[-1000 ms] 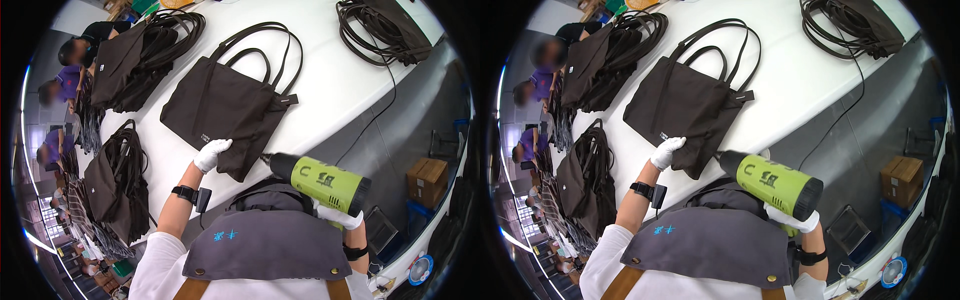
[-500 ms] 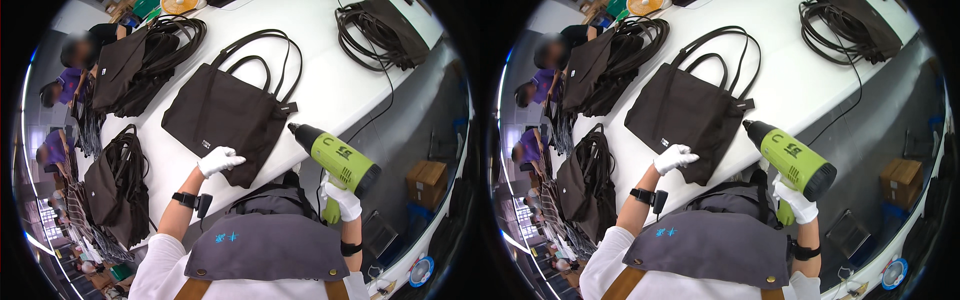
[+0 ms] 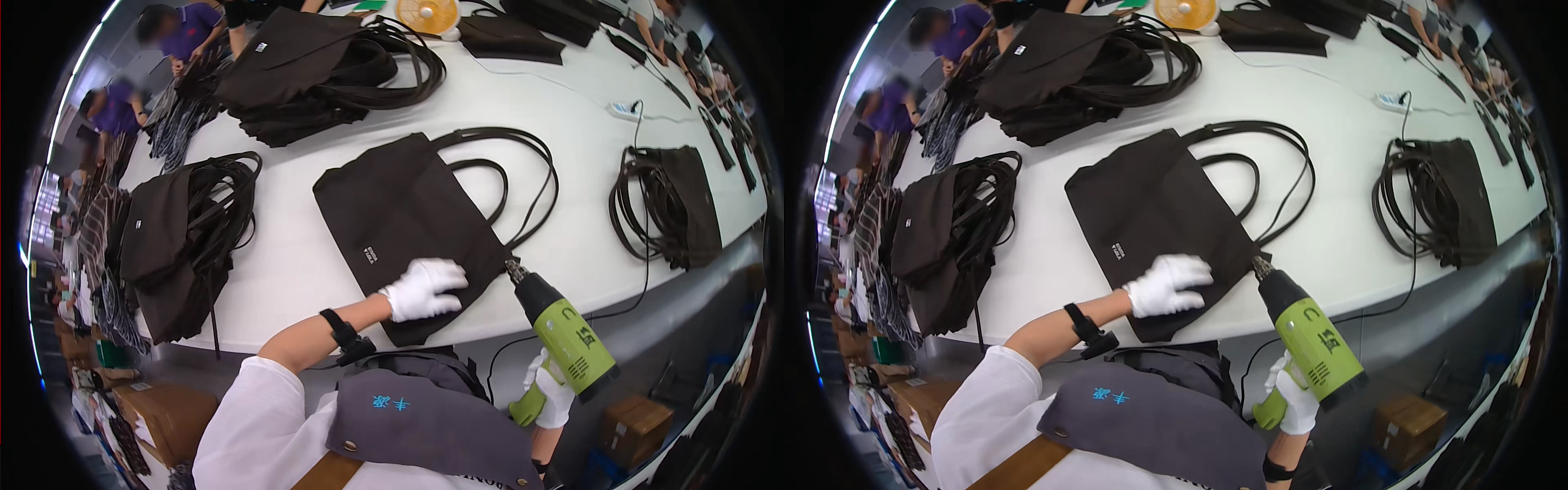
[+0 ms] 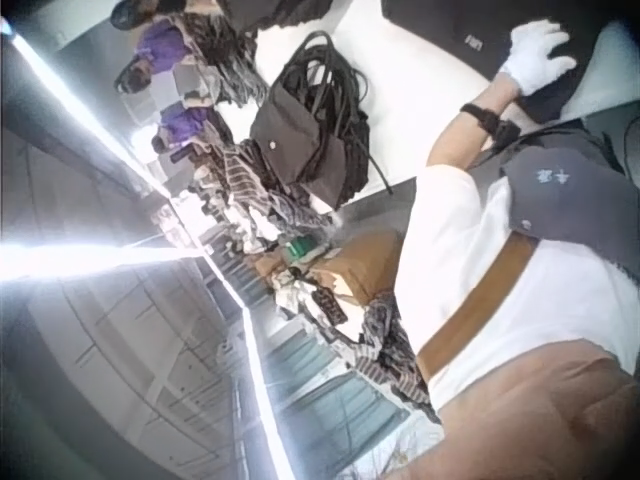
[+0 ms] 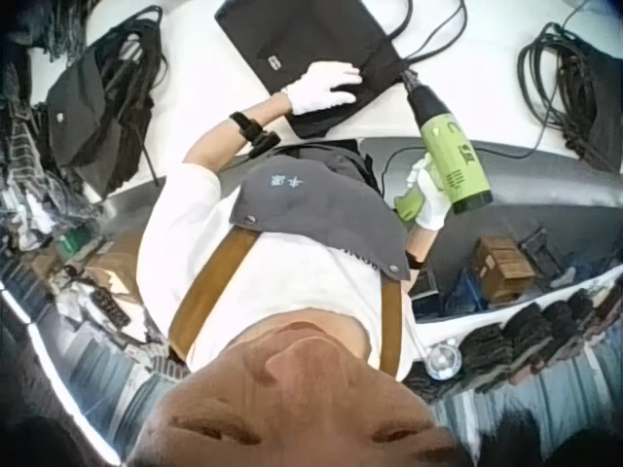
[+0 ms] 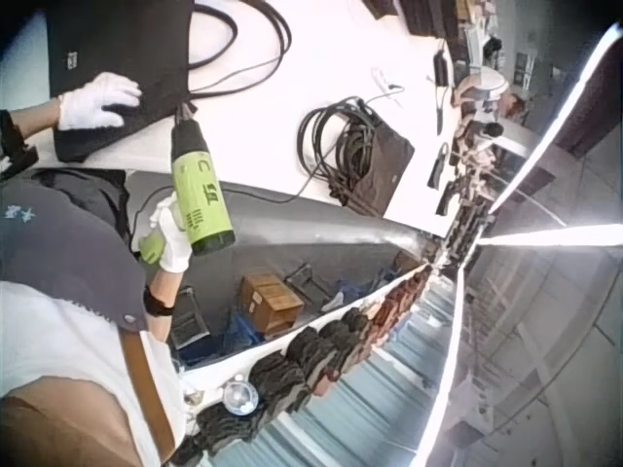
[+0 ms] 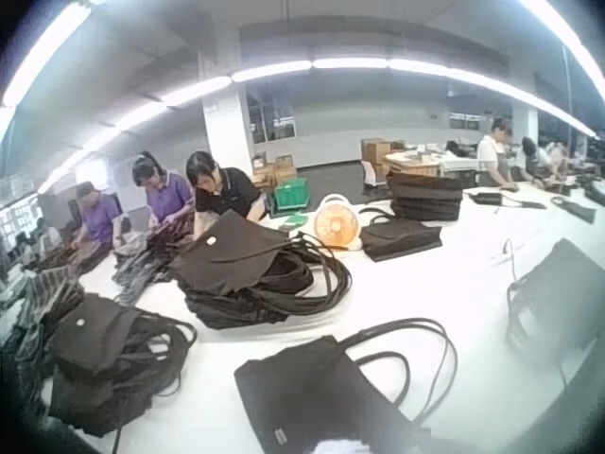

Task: The person uses a heat gun to smooth out or shape black tote bags at a workshop table.

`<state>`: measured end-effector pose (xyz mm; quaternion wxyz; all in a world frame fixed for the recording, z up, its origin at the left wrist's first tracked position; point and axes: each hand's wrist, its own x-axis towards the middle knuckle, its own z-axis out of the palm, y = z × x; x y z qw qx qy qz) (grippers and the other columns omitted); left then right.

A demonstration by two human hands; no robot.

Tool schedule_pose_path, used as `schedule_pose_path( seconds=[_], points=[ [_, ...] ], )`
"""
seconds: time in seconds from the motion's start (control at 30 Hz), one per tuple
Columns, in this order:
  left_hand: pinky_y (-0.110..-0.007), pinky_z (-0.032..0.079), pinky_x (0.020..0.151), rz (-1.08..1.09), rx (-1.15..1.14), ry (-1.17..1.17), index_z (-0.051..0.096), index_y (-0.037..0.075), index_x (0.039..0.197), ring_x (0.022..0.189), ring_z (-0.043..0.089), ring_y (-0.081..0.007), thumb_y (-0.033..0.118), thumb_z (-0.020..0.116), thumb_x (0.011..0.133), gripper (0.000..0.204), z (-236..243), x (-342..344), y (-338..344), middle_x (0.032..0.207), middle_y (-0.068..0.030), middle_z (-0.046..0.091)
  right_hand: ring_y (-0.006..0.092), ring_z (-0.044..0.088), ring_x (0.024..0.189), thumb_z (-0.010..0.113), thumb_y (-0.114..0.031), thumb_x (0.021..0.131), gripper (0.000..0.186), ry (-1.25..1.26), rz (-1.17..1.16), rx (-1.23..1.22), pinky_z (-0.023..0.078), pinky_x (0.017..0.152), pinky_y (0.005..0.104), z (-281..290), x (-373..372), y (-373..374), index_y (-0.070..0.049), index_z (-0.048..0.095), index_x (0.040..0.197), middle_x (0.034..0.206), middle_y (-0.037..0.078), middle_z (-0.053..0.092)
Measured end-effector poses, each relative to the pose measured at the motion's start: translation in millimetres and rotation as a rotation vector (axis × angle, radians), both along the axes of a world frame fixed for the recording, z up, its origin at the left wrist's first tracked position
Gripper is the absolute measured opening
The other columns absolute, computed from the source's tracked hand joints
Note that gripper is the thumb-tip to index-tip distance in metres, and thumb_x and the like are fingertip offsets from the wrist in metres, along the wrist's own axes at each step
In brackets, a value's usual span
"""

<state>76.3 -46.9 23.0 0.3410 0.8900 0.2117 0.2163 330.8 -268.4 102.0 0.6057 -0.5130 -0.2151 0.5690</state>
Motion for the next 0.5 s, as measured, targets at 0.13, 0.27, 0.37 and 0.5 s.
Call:
schedule_pose_path(
  seconds=[0.13, 0.27, 0.37, 0.5],
  points=[
    [-0.041, 0.048, 0.086, 0.964, 0.515, 0.152, 0.059, 0.004, 0.107, 0.094, 0.059, -0.0355, 0.020, 0.072, 0.064, 0.047, 39, -71, 91, 0.103, -0.0160, 0.061, 0.0199, 0.059, 0.065, 0.065, 0.000, 0.079, 0.043, -0.012, -0.001, 0.009, 0.050, 0.056, 0.0289, 2, 4, 0, 0.005, 0.046, 0.117, 0.087, 0.014, 0.059],
    [-0.036, 0.045, 0.096, 1.462, -0.340, 0.212, 0.038, -0.007, 0.134, 0.115, 0.054, -0.0346, 0.039, 0.078, 0.070, 0.089, -18, -171, 142, 0.128, -0.0265, 0.051, 0.0197, 0.058, 0.064, 0.066, -0.006, 0.079, 0.047, -0.057, 0.081, -0.001, 0.048, 0.054, 0.0287, 2, 11, 10, 0.003, 0.048, 0.121, 0.087, 0.012, 0.058],
    [-0.036, 0.050, 0.089, 1.317, -0.576, -0.019, 0.047, -0.007, 0.127, 0.104, 0.061, -0.0306, 0.030, 0.080, 0.071, 0.074, -17, -165, 154, 0.119, -0.0225, 0.059, 0.0199, 0.058, 0.064, 0.067, -0.007, 0.078, 0.046, -0.043, 0.066, -0.008, 0.048, 0.054, 0.0287, 4, 11, 16, 0.003, 0.048, 0.119, 0.086, 0.012, 0.058],
    [-0.036, 0.054, 0.081, 1.106, -1.275, -0.646, 0.061, -0.004, 0.112, 0.088, 0.066, -0.0250, 0.012, 0.076, 0.075, 0.043, 4, -151, 163, 0.102, -0.0156, 0.067, 0.0195, 0.058, 0.064, 0.068, -0.008, 0.077, 0.045, -0.018, 0.066, 0.002, 0.048, 0.053, 0.0282, 10, 10, 29, 0.003, 0.049, 0.117, 0.086, 0.012, 0.058]
  ],
)
